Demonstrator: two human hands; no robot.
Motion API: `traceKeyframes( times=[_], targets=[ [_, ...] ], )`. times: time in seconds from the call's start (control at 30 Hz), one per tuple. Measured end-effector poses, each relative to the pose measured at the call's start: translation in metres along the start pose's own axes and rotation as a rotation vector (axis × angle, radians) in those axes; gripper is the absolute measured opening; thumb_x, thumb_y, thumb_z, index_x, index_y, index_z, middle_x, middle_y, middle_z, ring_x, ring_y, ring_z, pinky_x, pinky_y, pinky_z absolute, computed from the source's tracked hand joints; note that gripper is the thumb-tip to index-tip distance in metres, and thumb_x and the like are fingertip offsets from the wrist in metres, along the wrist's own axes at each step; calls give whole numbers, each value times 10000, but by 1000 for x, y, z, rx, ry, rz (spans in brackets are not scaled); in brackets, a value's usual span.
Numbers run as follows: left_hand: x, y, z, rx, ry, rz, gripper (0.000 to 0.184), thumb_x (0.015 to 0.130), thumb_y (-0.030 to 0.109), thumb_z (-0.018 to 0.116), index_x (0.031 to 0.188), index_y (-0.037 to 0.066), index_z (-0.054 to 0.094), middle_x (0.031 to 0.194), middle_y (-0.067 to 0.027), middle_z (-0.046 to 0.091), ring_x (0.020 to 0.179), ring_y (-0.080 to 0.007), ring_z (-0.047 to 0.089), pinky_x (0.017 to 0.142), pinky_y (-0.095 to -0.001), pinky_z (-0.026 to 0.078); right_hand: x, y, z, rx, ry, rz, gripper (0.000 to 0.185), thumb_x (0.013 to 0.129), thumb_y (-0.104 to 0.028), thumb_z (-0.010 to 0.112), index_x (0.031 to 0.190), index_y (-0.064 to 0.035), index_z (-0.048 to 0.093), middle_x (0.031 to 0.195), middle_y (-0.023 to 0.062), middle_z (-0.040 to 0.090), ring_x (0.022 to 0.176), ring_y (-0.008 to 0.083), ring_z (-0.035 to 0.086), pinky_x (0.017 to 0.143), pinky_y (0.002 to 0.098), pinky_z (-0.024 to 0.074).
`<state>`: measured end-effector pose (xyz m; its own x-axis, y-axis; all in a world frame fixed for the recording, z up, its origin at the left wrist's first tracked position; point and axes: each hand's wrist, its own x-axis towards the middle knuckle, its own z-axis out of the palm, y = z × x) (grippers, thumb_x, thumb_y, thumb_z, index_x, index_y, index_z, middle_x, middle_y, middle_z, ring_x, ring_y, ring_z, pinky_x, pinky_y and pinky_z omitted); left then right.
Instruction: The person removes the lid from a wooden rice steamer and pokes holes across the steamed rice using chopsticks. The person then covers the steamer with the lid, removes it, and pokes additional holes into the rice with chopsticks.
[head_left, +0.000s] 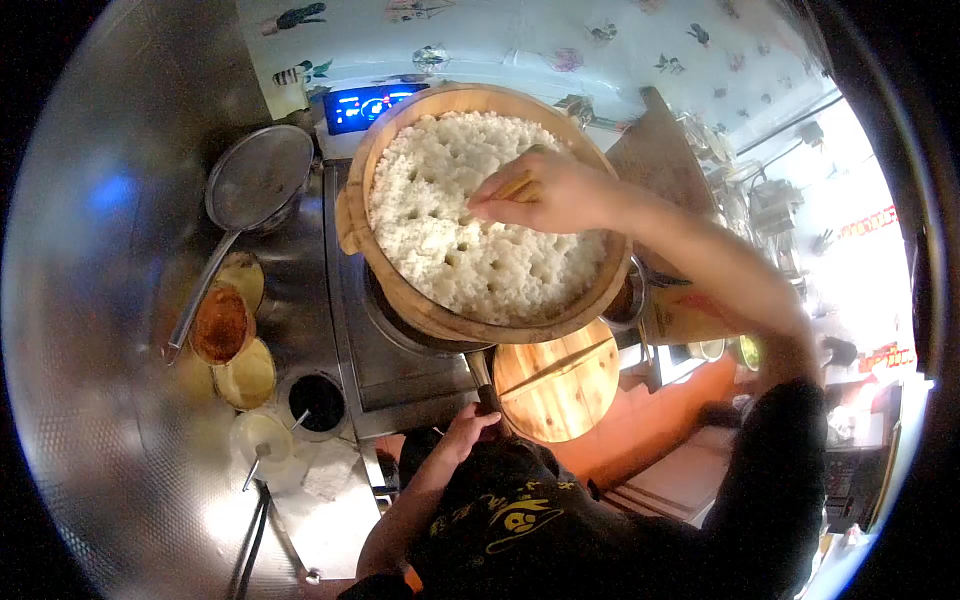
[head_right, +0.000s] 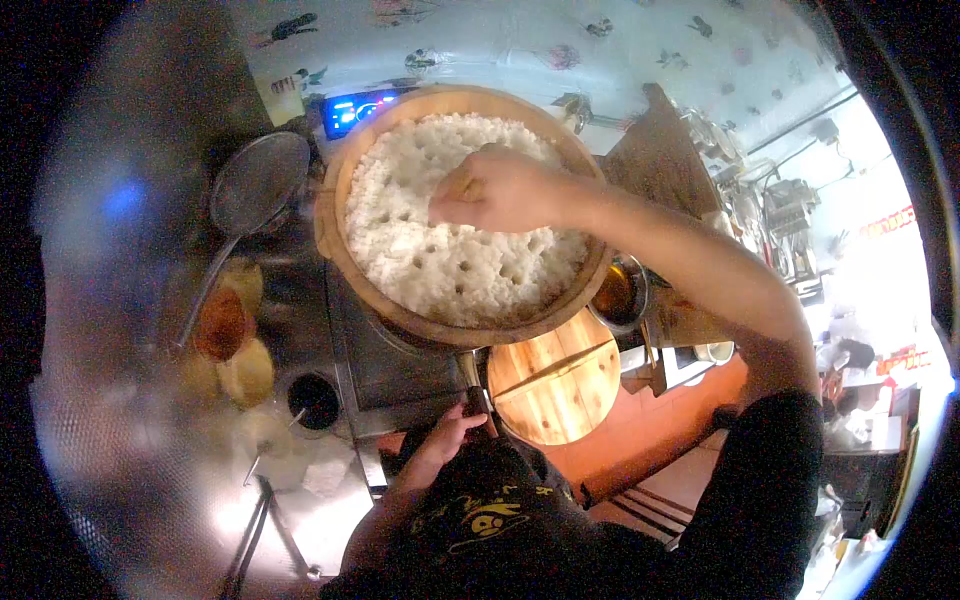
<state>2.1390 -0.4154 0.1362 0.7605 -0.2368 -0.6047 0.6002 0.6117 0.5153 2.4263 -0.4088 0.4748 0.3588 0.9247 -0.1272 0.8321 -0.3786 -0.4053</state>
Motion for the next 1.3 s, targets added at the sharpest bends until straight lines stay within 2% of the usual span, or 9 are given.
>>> traceKeyframes(
  times=[0.13,0.27,0.37,0.5,0.67,0.77,0.87,1.0,1.3],
  targets=[
    [7,-10,-6,60,34,57,258,869,144,596,1070,-16,573,997,-79,645,831,-225,629,847,-337,454,-1,-30,-46,-52,37,-35,250,835,-261,637,835,-17,696,762,161,668,758,328,654,726,398,516],
    [6,-6,-10,-25,-152,31,246,857,143,613,1038,-16,563,981,-88,646,815,-217,625,823,-339,457,20,-61,-49,-820,-297,-298,256,825,-204,603,701,19,623,709,181,645,650,345,636,615,435,508],
    [-4,7,-4,-6,-40,-67,214,850,138,623,999,-6,571,934,-87,647,803,-205,622,773,-334,468,41,-60,-31,-893,-489,-125,209,787,-160,610,696,26,639,679,180,639,685,346,644,643,447,511],
    [9,-12,-9,-7,9,12,203,853,126,621,997,-5,564,883,-81,642,795,-185,623,728,-330,481,48,-71,-31,-863,-608,-81,221,804,-193,617,753,15,673,702,200,639,723,352,652,657,453,511],
    [25,-34,-19,-86,-86,48,242,843,133,636,1009,-15,541,886,-82,634,792,-185,618,728,-326,486,49,-44,-33,-266,-615,436,295,899,-277,589,806,-22,704,614,86,594,571,175,551,566,399,459],
    [7,-5,-15,-88,-114,-47,250,838,144,644,1001,-15,539,889,-88,629,795,-189,618,737,-325,493,48,-68,-19,-1014,-708,-104,250,840,-177,554,754,18,687,700,181,656,648,283,653,620,431,546],
    [22,-32,-19,18,-8,44,290,837,151,648,1033,-17,516,928,-99,615,810,-197,622,748,-343,508,61,-78,-20,-1068,-847,-119,258,832,-169,554,724,36,667,670,195,637,632,315,639,618,444,541],
    [21,-35,-17,-39,12,12,311,832,145,651,1062,-13,512,939,-93,612,810,-199,617,745,-337,502,56,-53,-26,-588,-685,251,368,896,-215,522,641,36,607,519,138,540,516,299,576,538,396,480],
    [15,-22,-15,18,0,3,289,831,168,658,1035,4,536,847,-69,612,692,-170,590,637,-320,487,51,-84,-25,-975,-755,-9,162,749,-133,630,802,20,638,763,206,645,755,359,650,654,433,529]
  ],
)
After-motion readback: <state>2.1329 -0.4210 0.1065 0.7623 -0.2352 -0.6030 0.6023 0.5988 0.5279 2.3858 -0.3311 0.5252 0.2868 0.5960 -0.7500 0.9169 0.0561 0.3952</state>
